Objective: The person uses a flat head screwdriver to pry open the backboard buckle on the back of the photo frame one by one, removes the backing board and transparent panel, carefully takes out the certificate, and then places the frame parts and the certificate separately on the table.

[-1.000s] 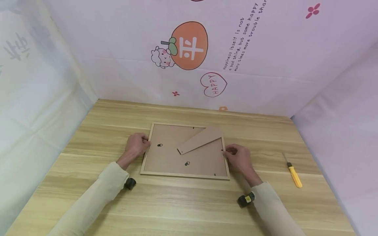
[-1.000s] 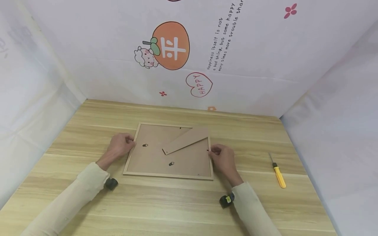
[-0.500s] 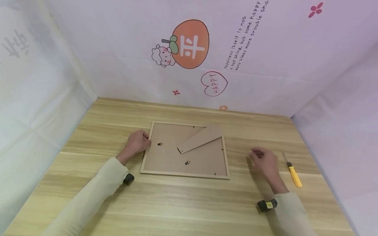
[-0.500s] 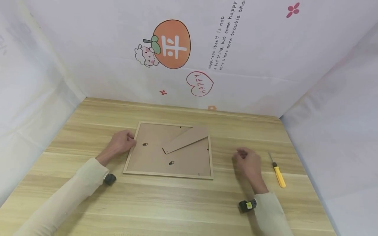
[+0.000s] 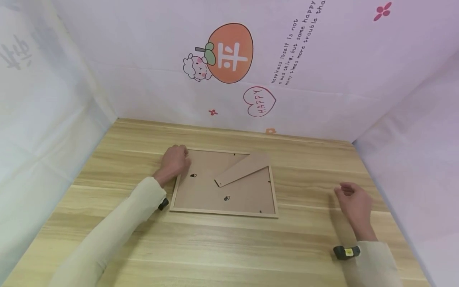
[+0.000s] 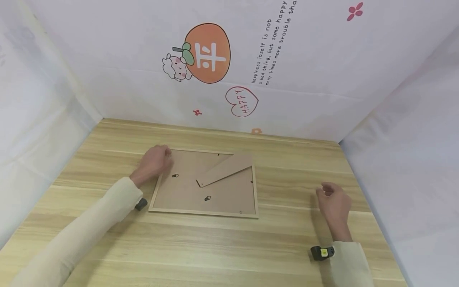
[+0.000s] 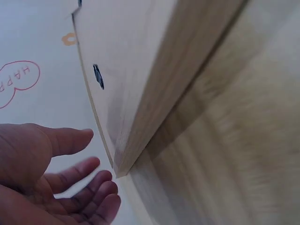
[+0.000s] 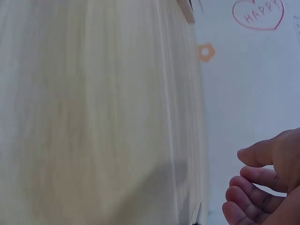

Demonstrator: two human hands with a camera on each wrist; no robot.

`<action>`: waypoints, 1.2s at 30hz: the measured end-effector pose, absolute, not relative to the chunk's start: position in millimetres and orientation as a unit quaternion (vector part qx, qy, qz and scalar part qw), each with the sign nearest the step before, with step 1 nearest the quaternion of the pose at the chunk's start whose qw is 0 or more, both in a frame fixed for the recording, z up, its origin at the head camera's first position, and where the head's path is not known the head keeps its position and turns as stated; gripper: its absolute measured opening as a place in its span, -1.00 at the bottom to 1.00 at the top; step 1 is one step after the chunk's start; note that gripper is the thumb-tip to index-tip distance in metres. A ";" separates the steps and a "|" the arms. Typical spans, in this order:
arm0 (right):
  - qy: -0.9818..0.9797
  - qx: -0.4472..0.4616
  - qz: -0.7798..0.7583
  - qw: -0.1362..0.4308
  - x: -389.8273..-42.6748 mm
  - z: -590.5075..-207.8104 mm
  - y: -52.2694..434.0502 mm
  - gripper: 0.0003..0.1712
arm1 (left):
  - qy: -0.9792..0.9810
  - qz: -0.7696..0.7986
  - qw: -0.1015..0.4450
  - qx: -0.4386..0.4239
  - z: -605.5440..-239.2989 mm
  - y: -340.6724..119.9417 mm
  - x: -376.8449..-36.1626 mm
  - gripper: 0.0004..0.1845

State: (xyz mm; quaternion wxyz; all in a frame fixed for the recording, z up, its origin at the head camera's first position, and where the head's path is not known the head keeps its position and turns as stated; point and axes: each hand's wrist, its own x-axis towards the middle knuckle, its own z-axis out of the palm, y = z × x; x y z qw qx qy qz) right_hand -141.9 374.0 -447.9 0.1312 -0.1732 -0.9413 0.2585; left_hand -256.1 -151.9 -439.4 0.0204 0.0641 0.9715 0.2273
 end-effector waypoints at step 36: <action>-0.949 -0.219 0.222 0.049 -116.0 -468.5 425.2 -0.53 | 0.965 0.203 0.014 0.167 -451.8 -137.6 -302.9 -0.74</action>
